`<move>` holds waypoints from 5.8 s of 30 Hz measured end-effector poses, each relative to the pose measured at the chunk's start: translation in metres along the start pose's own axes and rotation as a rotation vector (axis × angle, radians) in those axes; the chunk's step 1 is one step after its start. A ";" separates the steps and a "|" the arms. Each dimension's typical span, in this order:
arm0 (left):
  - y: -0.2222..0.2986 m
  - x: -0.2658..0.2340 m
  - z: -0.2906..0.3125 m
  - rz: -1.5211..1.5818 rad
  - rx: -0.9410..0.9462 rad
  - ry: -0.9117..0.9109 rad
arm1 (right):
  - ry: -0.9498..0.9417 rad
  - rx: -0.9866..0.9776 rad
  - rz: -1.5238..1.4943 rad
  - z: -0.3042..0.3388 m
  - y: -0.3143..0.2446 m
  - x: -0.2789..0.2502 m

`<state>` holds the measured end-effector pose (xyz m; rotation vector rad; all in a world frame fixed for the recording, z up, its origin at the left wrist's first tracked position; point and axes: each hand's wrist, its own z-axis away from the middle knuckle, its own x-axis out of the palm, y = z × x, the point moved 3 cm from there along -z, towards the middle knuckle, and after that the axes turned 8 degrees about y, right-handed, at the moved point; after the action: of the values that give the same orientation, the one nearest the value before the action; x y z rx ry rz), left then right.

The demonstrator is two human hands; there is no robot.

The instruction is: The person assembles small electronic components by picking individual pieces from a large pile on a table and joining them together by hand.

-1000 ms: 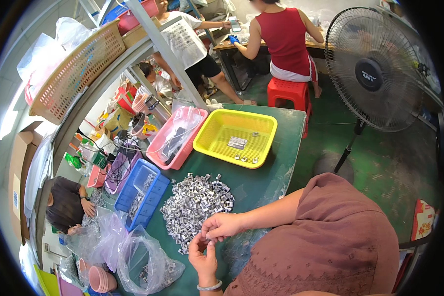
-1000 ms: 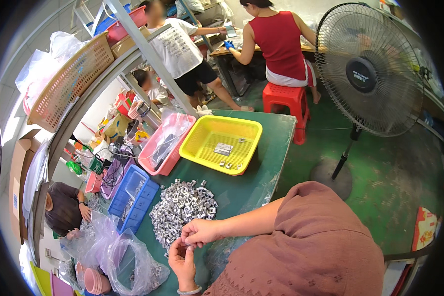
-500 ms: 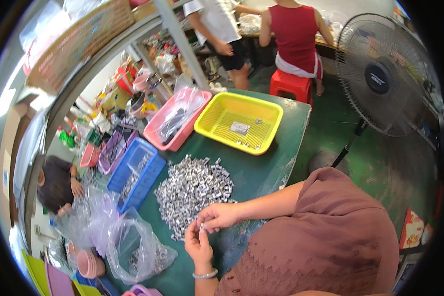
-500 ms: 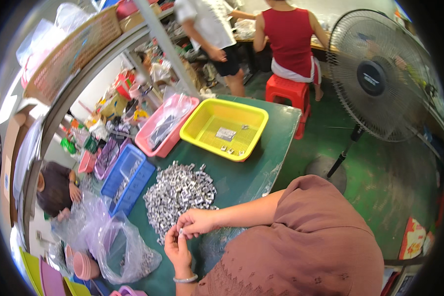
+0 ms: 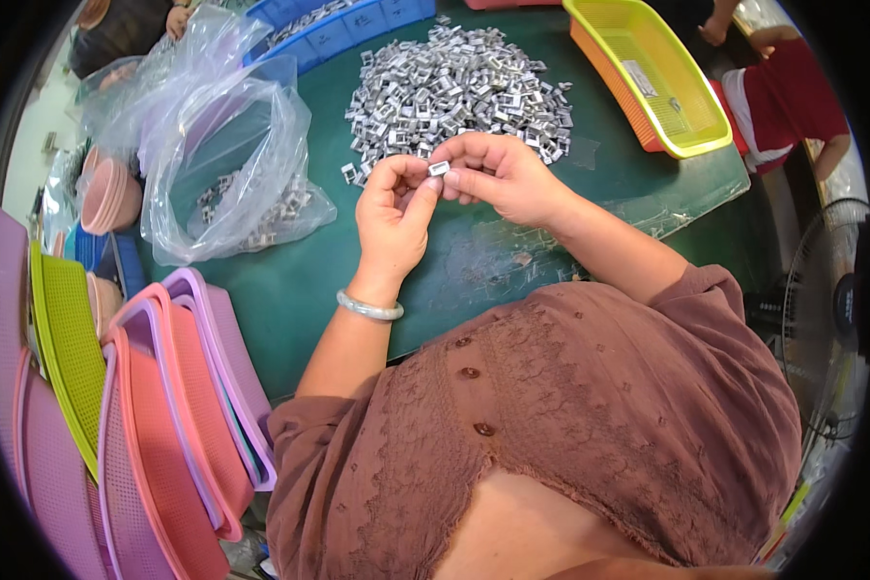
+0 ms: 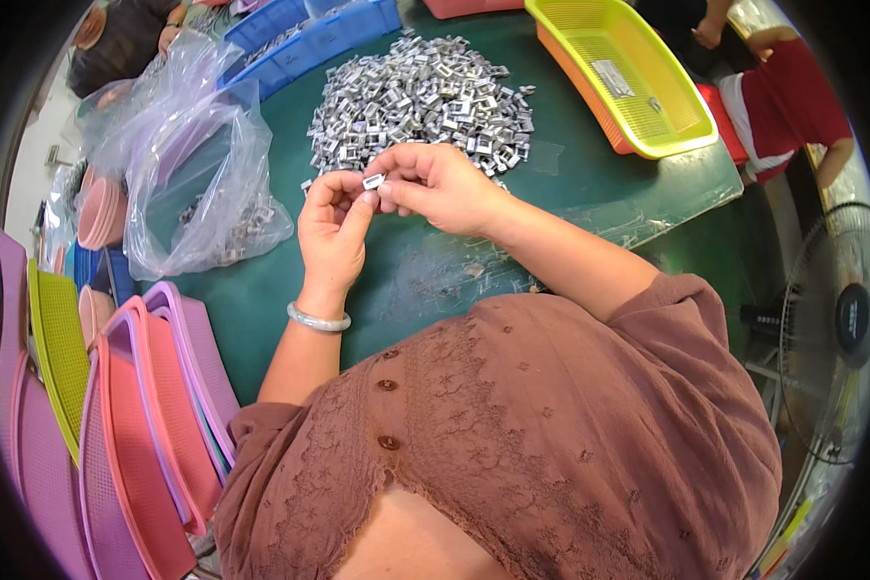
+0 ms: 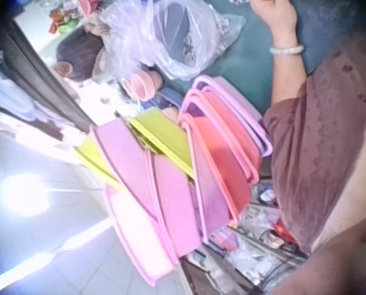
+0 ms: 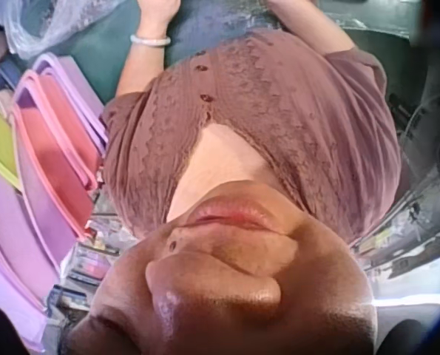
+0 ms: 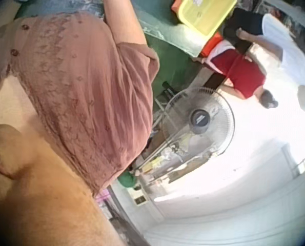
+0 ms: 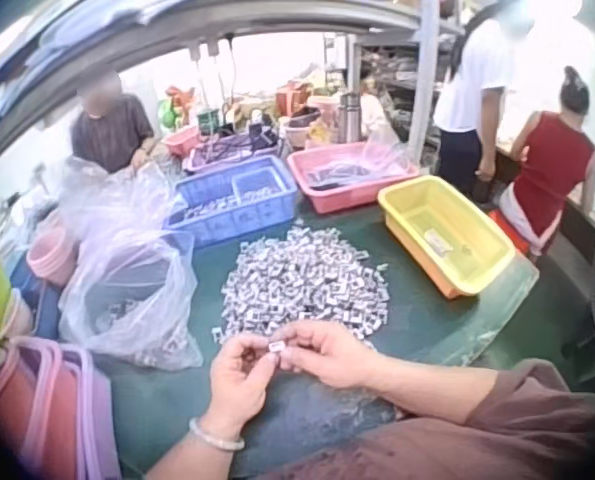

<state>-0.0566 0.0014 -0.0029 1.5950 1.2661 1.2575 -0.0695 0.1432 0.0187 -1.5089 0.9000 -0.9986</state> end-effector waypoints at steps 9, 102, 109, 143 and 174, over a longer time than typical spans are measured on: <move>0.000 0.001 -0.004 0.011 -0.025 -0.014 | 0.019 -0.140 0.113 -0.003 0.005 -0.003; -0.008 -0.006 0.000 0.534 -0.573 -0.030 | 0.220 -0.678 1.383 -0.045 -0.011 -0.023; -0.006 -0.004 0.001 0.407 -0.569 0.025 | 0.178 -0.502 0.881 -0.047 -0.012 -0.034; -0.005 -0.002 0.003 0.258 -0.548 0.053 | 0.100 -0.415 0.669 -0.037 -0.015 -0.030; -0.004 0.002 0.004 0.363 -0.577 0.012 | 0.359 -0.711 1.217 -0.055 -0.016 -0.046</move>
<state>-0.0534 0.0040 -0.0070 1.4117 0.5425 1.6692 -0.1365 0.1683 0.0335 -0.9447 2.2063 0.0049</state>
